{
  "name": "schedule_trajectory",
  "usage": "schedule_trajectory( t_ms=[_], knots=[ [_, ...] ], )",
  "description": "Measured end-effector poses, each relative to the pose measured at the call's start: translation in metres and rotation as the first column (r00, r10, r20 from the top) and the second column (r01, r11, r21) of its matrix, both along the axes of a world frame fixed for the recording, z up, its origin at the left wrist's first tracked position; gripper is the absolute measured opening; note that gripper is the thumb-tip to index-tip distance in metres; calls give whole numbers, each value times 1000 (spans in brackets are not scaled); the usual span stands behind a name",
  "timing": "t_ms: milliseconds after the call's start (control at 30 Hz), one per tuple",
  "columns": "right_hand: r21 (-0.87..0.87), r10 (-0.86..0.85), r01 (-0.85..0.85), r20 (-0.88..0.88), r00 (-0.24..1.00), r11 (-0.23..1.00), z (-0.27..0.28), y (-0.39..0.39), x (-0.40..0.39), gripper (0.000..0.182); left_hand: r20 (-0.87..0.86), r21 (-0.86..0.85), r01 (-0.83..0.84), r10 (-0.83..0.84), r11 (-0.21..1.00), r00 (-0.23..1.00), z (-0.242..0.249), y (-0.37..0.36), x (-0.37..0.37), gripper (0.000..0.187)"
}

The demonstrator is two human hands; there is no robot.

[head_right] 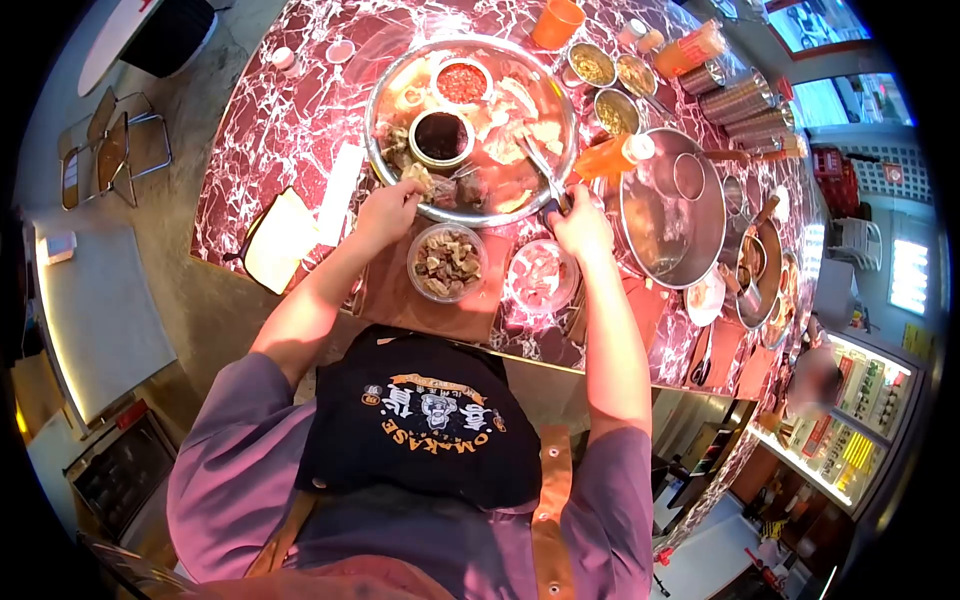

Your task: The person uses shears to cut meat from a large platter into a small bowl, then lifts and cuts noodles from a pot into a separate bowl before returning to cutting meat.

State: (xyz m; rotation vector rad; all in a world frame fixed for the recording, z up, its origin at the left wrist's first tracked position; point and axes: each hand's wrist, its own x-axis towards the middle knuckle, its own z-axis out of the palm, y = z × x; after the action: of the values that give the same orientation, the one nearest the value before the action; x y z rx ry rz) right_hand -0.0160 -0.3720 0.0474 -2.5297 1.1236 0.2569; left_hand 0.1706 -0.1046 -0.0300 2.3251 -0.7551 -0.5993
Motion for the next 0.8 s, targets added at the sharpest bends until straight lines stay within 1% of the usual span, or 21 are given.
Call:
schedule_trajectory(
  t_ms=[100, 133, 200, 233, 267, 333, 367, 467, 500, 533, 567, 600, 633, 667, 733, 767, 800],
  knots=[
    [32, -53, 57, -117, 992, 998, -1, -8, 34, 60, -26, -24, -17, 17, 1000, 1000, -6, 9, -4, 26],
    [30, -50, 54, -117, 992, 998, -4, -12, 34, 60, -41, -27, -28, 27, 999, 999, -7, 11, -4, 26],
    [105, -72, 84, -111, 991, 991, -7, -16, 38, 60, -36, -36, -64, 63, 997, 997, -5, 13, -2, 24],
    [41, -49, 54, -119, 992, 998, -6, -19, 36, 60, -57, -41, -83, 81, 996, 995, -4, 15, 0, 24],
    [42, -41, 46, -122, 992, 998, -7, -22, 39, 60, -79, -44, -103, 99, 994, 992, -2, 15, 1, 25],
    [9, -71, 72, -76, 995, 997, -10, -27, 42, 61, -66, -66, -111, 107, 992, 992, -5, 11, 5, 25],
    [7, -70, 71, -85, 994, 997, -11, -29, 49, 57, -50, -91, -109, 104, 990, 993, -4, 8, 8, 25],
    [57, -85, 89, -62, 994, 994, -29, -42, 63, 53, -39, -29, -106, 105, 994, 994, 1, -9, 12, 25],
    [0, -65, 65, 16, 998, 998, -60, -60, 60, 49, -38, -27, -102, 101, 994, 994, 3, -14, 12, 25],
    [1, -68, 68, 16, 998, 998, -75, -70, 62, 49, -23, -43, -83, 82, 996, 996, 5, -18, 12, 26],
    [215, -204, 184, 75, 976, 959, -73, -71, 68, 46, -7, -59, -63, 63, 996, 998, 6, -22, 12, 27],
    [423, -345, 273, 102, 933, 864, -71, -72, 70, 42, -7, -59, -59, 59, 997, 998, 3, -26, 11, 27],
    [563, -484, 318, 170, 858, 763, -71, -68, 69, 25, 18, -62, -49, 50, 997, 999, -2, -29, 10, 27],
    [561, -485, 320, 169, 858, 763, -70, -71, 68, 25, 41, -65, -41, 43, 997, 998, -4, -33, 9, 27],
    [811, -601, 305, 70, 796, 499, -70, -75, 68, 23, 39, -73, -34, 37, 997, 999, -7, -37, 9, 26],
    [834, -618, 311, 45, 785, 455, -68, -74, 70, 20, 41, -80, -27, 30, 996, 999, -6, -39, 10, 26],
    [834, -617, 311, 44, 786, 455, -66, -71, 69, 20, 40, -80, -28, 31, 996, 999, -4, -41, 10, 26]
  ],
)
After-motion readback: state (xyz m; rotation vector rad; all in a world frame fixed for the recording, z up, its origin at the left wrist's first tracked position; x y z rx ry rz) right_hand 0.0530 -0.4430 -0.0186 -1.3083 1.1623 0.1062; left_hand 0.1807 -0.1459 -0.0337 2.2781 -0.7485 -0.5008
